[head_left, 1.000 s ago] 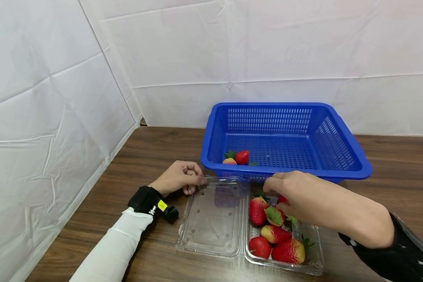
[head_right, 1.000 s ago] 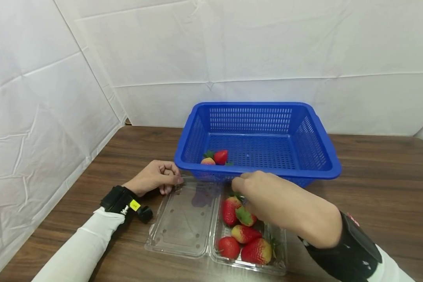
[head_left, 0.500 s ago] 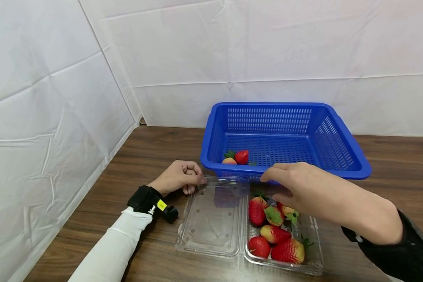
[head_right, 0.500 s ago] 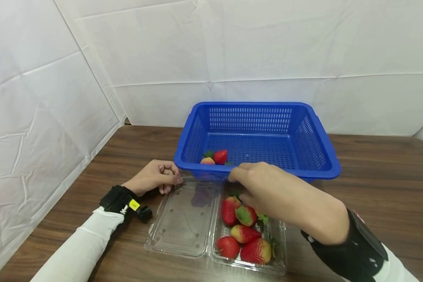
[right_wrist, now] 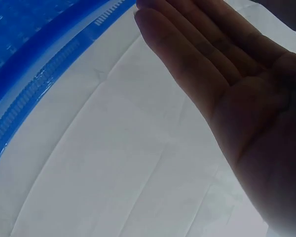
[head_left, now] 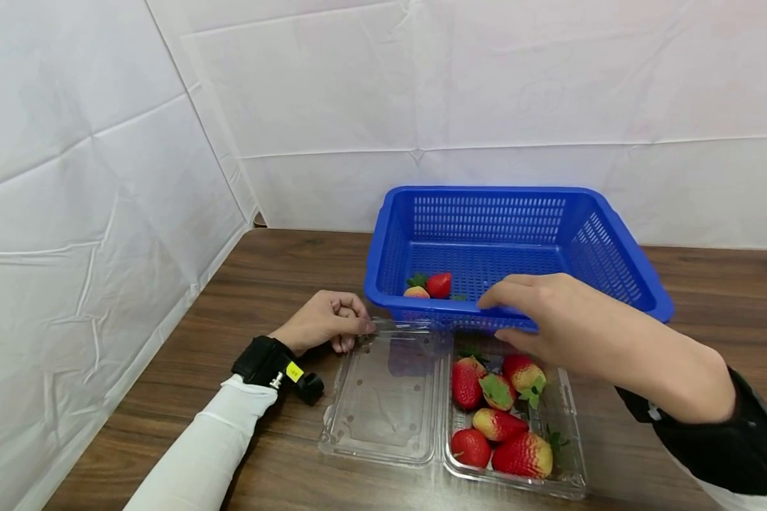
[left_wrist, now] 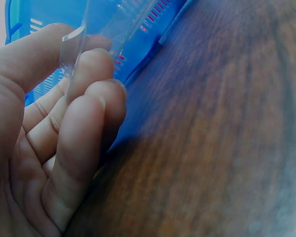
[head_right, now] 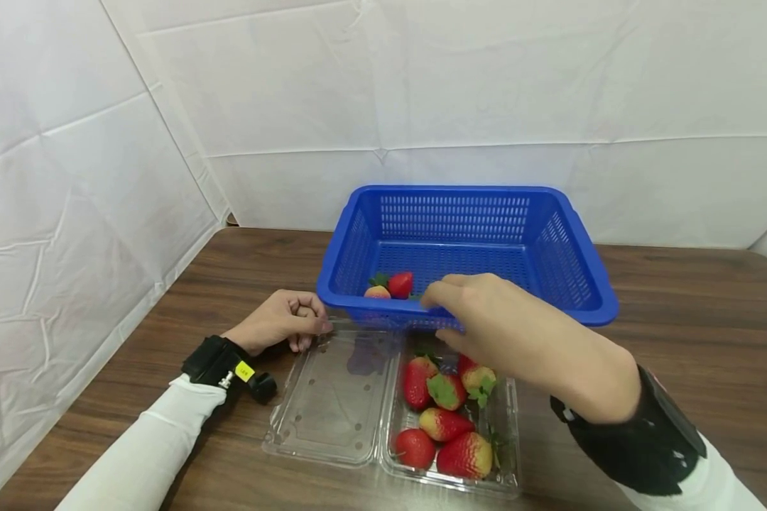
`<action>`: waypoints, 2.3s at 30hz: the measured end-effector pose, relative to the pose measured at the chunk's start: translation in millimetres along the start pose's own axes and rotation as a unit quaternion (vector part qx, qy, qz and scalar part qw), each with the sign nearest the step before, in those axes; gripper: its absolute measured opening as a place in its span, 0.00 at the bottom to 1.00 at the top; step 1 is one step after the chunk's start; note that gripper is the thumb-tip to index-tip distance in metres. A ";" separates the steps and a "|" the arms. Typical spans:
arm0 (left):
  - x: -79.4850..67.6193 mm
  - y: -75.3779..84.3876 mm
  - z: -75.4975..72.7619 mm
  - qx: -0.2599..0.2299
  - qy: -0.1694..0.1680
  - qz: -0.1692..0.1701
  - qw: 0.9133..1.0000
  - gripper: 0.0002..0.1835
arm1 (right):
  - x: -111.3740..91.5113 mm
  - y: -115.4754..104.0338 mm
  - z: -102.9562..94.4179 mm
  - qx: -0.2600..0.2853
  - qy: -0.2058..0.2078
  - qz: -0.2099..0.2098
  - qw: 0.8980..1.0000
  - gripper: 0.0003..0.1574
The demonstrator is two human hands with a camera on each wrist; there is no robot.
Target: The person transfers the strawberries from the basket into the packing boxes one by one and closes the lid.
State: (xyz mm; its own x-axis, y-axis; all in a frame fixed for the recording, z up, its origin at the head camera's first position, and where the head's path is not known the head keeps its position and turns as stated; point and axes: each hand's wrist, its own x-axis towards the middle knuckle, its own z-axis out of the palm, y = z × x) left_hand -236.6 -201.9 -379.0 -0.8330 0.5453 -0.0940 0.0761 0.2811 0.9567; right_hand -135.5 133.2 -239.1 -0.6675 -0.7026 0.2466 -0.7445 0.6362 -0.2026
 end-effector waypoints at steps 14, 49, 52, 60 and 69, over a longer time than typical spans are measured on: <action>-2.8 -0.4 -2.6 -0.014 0.000 0.004 1.000 0.10 | 10.8 16.3 2.3 -0.028 0.029 0.014 0.999 0.22; 0.7 0.0 1.2 -0.007 -0.001 0.002 1.000 0.11 | 8.0 46.4 13.7 -0.033 0.009 0.074 0.997 0.14; 0.5 -0.7 0.6 -0.007 -0.002 0.003 1.000 0.12 | 9.7 47.4 12.7 -0.030 -0.005 0.074 0.997 0.15; -5.9 -0.3 -2.4 0.003 0.007 0.001 1.000 0.12 | 18.5 45.9 9.4 -0.028 -0.049 0.060 0.997 0.14; -1.4 -0.2 1.1 -0.005 0.002 0.007 1.000 0.12 | 19.9 47.3 0.8 -0.055 -0.084 0.058 0.993 0.15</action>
State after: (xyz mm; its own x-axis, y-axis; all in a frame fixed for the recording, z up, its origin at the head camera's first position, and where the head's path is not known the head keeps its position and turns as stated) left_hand -234.9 -201.9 -379.4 -0.8336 0.5465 -0.0798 0.0817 0.2648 0.9608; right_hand -184.0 149.1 -244.5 -0.7487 -0.6598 0.0647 -0.6624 0.7406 -0.1132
